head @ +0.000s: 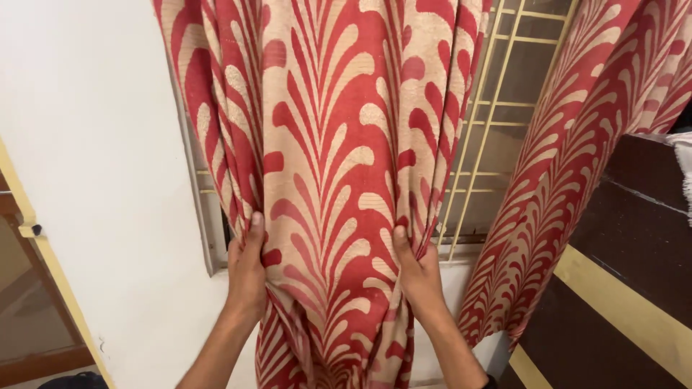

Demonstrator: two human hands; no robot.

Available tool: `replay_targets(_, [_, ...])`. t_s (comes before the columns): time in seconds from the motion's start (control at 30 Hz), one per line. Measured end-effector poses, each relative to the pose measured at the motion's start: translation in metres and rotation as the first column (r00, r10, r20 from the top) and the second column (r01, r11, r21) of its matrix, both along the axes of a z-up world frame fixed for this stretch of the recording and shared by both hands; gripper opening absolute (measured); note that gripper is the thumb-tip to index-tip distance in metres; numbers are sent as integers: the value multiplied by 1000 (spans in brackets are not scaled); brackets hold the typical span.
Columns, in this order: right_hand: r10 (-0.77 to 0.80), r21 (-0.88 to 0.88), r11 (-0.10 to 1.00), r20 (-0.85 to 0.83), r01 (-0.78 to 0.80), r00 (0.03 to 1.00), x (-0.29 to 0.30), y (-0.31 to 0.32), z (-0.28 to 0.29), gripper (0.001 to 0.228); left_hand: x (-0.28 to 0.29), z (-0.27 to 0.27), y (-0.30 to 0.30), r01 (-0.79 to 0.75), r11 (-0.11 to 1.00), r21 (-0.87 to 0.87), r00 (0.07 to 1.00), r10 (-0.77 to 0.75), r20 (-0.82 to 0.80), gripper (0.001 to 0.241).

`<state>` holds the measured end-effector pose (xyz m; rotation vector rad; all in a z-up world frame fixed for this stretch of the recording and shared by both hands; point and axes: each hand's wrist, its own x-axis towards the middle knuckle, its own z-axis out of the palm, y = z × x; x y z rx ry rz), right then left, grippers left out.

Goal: The person repeatedly gathers and releases a red and beige patterned curtain with both hands in front of a window. The hands pull the fabric together and then let it fall back, repeating this motion continuously.

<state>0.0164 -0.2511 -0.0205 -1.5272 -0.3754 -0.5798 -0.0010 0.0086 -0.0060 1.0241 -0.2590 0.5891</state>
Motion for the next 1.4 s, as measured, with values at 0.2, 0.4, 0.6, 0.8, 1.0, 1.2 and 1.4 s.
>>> replay_targets(0.2, [49,141,988,41,-54,998,-9,16,13,53,-30,27,-21,-50,923,381,999,52,5,43])
replay_targets(0.4, [-14,17,1000,1,14,1000,1,42,-6,52,-7,11,-36,-66,916,395,994,93,-51,40])
replay_targets(0.6, [-180,-114,979,-112,167,977,17,5,-16,55,53,-56,18,-100,979,179,974,133,-183,45])
replay_targets(0.8, [-109,79,992,160,97,981,-12,1,41,33,-31,30,0,-80,934,349,991,113,-75,38])
replay_targets(1.0, [-148,164,970,-174,177,974,0,19,23,41,3,12,-12,-82,940,330,987,122,-102,47])
replay_targets(1.2, [121,65,988,262,-142,957,-12,64,23,38,86,-75,-22,-52,951,304,989,90,-115,48])
replay_targets(1.4, [-122,23,991,-192,129,974,26,29,-20,55,-36,29,-41,14,922,388,1000,-4,-27,37])
